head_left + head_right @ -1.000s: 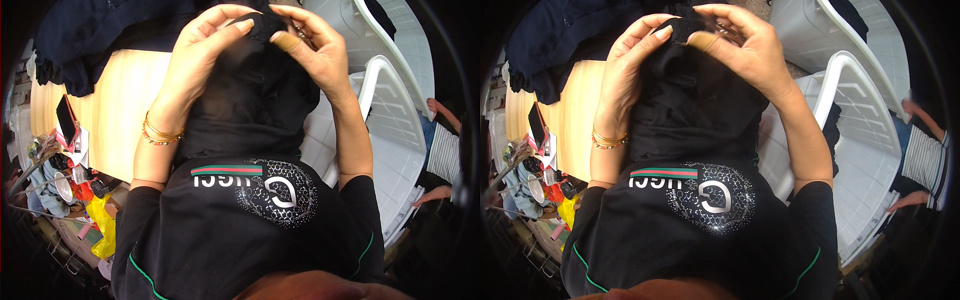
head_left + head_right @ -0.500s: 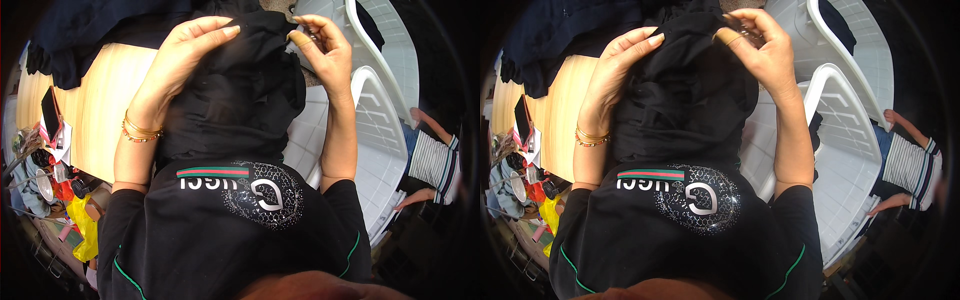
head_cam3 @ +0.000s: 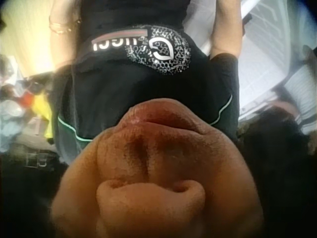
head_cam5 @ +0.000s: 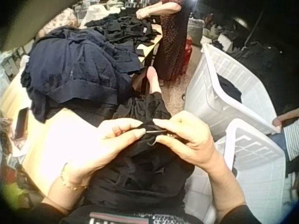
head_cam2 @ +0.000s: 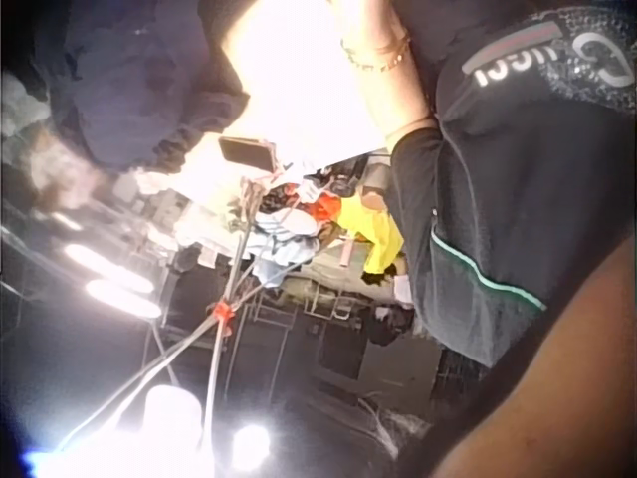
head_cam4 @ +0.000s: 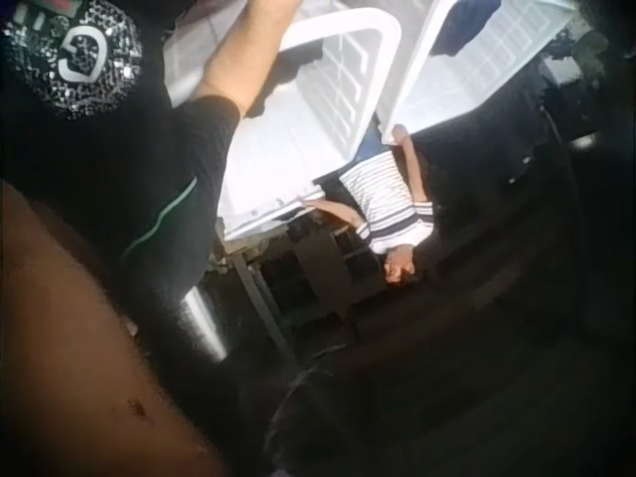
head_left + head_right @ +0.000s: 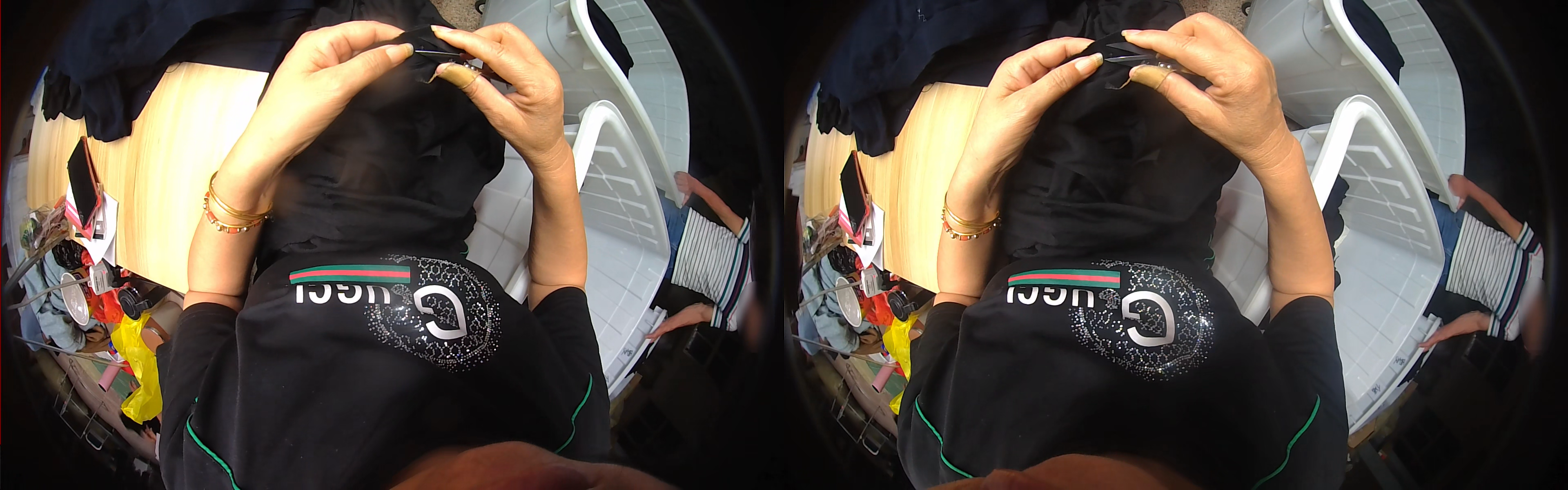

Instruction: The person trims loose threads from garments using thread snips and places the garments into a plastic bin.

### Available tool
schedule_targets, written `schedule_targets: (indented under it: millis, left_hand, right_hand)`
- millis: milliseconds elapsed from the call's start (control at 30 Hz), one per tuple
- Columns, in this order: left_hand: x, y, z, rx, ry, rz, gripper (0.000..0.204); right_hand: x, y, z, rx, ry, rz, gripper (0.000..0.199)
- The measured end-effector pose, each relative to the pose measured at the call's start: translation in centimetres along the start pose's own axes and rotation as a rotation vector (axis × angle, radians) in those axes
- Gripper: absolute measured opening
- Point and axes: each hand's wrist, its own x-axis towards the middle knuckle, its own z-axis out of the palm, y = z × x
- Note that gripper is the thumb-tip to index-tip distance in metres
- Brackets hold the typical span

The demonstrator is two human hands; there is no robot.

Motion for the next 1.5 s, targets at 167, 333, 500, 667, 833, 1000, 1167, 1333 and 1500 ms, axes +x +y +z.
schedule_targets:
  millis: [167, 333, 500, 667, 833, 1000, 1167, 1333, 1500]
  left_hand:
    - [-0.1, -0.1, 0.1, 0.054, -0.005, 0.018, 0.023]
    - [-0.1, 0.1, -0.3, 0.05, -0.039, -0.025, 0.022]
    - [-0.2, 0.0, 0.4, -0.071, -0.003, -0.014, 0.022]
    - [0.1, 0.1, -0.2, 0.036, -0.077, -0.091, 0.022]
    - [0.4, 0.1, -0.4, 0.128, -0.148, -0.142, 0.022]
    - [-0.1, -0.4, -0.5, -0.09, -0.045, -0.174, 0.021]
    - [-0.4, 0.6, 0.1, -0.007, -0.064, -0.106, 0.019]
    - [-0.8, 0.8, 0.8, 0.059, -0.047, -0.11, 0.02]
    - [-0.6, 0.6, 0.6, 0.07, -0.035, -0.108, 0.02]
  right_hand:
    - [-0.1, 0.2, -0.1, -0.074, 0.003, -0.068, 0.032]
    - [0.2, -0.8, -0.5, -0.022, -0.082, -0.039, 0.029]
    - [-0.2, -0.9, 0.8, 0.285, -0.009, 0.222, 0.023]
    - [-0.4, 0.2, 0.2, 0.426, -0.095, 0.482, 0.014]
    - [-0.3, 5.2, 0.2, 1.225, 0.266, 0.065, 0.011]
    - [0.1, 1.7, -1.6, 0.407, 0.165, 0.708, 0.008]
    - [0.5, -1.0, -1.1, 0.301, 0.087, 0.436, 0.017]
    - [0.6, -2.1, -1.7, 0.118, -0.042, -0.021, 0.033]
    - [0.6, -1.7, -1.1, 0.018, -0.033, -0.039, 0.033]
